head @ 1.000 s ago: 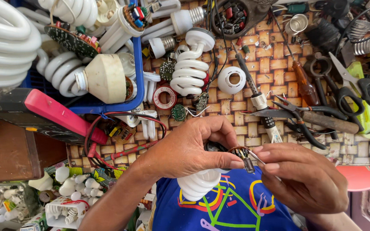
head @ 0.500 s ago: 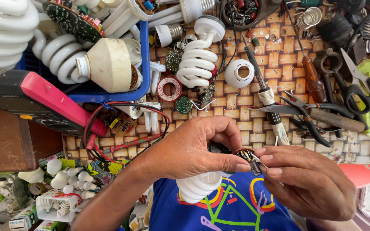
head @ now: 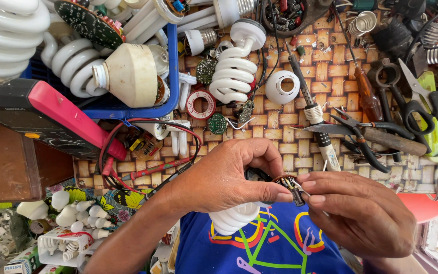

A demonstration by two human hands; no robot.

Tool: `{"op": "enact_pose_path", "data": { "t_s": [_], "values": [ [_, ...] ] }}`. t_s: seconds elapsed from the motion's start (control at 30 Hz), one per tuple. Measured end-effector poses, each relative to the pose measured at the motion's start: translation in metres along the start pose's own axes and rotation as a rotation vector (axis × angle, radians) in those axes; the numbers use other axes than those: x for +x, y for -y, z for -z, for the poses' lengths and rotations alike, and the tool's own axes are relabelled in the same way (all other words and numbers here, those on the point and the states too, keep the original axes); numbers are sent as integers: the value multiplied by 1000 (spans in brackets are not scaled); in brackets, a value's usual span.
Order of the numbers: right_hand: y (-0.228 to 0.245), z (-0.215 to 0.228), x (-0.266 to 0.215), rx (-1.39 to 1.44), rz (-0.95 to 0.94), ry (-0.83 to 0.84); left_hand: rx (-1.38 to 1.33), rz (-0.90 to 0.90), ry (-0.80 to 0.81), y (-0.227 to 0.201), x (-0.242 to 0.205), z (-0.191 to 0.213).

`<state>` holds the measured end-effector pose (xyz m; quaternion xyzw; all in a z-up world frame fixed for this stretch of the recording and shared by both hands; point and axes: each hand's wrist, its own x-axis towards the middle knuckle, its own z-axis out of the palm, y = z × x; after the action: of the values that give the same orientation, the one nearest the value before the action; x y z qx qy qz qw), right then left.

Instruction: The person disassembles a compact fluorescent light bulb, removes the internal circuit board, and then reassembles the bulb using pliers and a screwdriver. The workspace is cluttered with various tools and spare parts.

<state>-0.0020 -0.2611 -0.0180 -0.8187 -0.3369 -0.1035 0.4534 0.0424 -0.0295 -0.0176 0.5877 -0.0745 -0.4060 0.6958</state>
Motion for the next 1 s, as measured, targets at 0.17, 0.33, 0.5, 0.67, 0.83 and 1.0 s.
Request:
{"op": "enact_pose_path", "data": {
  "t_s": [0.17,0.33,0.5,0.67,0.83,1.0],
  "values": [
    [6,-2,6,-5,-28,-39,142,-60,-87,-5,-3,-2],
    [13,-7,11,12,-96,-109,237,-115,-138,-7,-5,-4],
    [21,-9,10,76,-237,-149,289,-154,-219,-6,-5,-7],
    [24,-8,8,267,-480,-189,299,-212,-281,-12,-8,-12],
    [28,-10,15,191,-465,-220,291,-243,-334,-11,-7,-16],
    [30,-10,20,128,-473,-213,327,-269,-365,-11,-8,-17]
  ]
}}
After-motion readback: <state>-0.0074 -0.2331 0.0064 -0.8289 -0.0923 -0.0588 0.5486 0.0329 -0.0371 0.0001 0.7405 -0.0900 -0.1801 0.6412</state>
